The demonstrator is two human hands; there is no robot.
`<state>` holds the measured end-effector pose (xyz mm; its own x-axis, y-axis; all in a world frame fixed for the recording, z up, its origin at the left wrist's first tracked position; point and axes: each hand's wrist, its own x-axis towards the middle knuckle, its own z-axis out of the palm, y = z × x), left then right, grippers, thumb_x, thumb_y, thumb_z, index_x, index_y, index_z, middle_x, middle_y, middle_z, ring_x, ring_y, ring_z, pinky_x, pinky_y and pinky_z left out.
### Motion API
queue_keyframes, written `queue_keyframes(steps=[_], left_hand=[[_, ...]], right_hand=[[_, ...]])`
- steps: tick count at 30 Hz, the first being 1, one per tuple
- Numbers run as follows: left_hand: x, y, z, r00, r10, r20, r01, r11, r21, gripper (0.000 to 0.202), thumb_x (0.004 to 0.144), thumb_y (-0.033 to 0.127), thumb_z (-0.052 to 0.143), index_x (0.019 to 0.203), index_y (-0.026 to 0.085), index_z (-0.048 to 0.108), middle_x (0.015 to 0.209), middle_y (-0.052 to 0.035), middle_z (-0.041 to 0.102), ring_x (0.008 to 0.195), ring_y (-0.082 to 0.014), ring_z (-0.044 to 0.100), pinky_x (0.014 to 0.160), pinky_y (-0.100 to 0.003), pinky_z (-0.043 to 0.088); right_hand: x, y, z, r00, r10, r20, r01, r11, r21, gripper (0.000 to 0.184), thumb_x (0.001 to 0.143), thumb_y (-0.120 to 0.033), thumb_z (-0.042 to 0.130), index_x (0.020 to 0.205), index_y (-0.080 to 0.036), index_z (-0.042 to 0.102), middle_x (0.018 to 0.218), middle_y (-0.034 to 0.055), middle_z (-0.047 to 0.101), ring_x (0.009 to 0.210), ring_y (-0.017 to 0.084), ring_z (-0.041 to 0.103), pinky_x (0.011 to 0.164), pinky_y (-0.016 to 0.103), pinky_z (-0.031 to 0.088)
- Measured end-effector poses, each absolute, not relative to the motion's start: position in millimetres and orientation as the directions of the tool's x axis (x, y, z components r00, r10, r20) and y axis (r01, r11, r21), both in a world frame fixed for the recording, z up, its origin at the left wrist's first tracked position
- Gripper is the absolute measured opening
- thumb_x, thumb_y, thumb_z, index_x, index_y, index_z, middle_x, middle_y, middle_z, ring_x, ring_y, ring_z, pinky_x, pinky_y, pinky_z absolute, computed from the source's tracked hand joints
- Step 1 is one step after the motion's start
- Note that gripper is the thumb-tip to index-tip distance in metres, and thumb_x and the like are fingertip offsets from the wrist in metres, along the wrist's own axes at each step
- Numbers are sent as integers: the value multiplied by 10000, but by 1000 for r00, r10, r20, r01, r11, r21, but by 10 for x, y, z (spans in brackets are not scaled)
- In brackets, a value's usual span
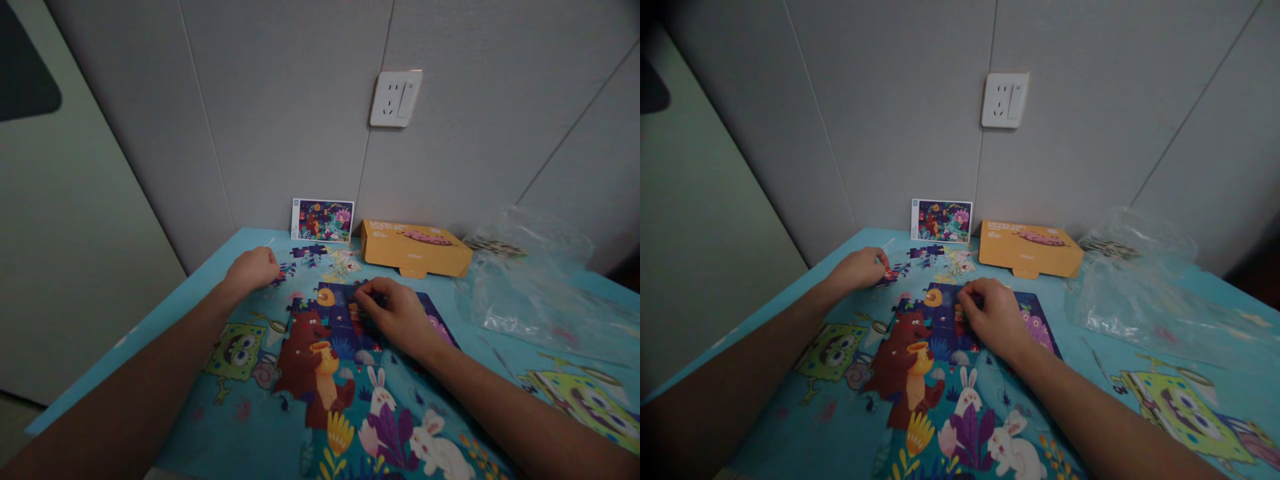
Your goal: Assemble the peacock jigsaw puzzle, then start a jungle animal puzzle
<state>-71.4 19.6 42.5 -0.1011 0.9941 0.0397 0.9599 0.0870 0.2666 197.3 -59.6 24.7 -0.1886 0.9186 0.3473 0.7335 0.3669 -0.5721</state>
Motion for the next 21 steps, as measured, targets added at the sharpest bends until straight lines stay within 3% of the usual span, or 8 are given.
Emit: queue_keyframes(steps=[3,6,10,13,18,21], left_hand=[[-805,206,399,-70,998,4,992,70,101,225,712,264,541,859,182,691,945,-146,719,865,-293,665,690,-322,474],[-813,211,364,-52,995,86,998,49,41,298,748,286,521,931,148,713,985,-196,693,936,-342,636,789,-401,475],[-742,245,282,101,981,167,992,-113,63,499,817,459,487,1172,152,655,1145,-193,634,1134,-343,533,985,-446,383],[-699,266,220,127,986,110,988,-135,73,577,781,567,517,1214,200,623,1212,-176,586,1176,-353,481,985,-460,374],[-707,282,200,112,988,105,987,-123,106,486,766,520,580,1097,168,630,1187,-181,580,1168,-344,484,951,-433,399],[-688,259,250,108,980,168,965,-144,217,438,724,432,659,1052,151,585,1095,-160,623,1054,-312,557,882,-395,437]], right_hand=[[1976,-582,241,-174,925,338,754,346,-558,209,847,-305,521,738,-186,653,767,55,690,707,193,605,637,305,395],[1972,-587,244,-177,925,335,766,343,-544,207,845,-297,524,714,-188,643,745,48,684,692,190,600,625,301,383],[1969,-596,249,-173,923,343,782,341,-522,203,846,-291,526,710,-189,637,737,43,674,693,189,589,630,301,372],[1967,-596,256,-174,927,333,783,336,-524,205,848,-295,526,715,-188,639,733,43,670,688,186,585,630,299,368],[1961,-592,256,-188,927,324,783,340,-520,209,845,-289,521,717,-181,646,742,43,670,690,186,580,629,301,363],[1965,-589,242,-187,924,333,778,347,-525,207,843,-292,521,718,-183,645,746,44,668,703,190,579,634,305,365]])
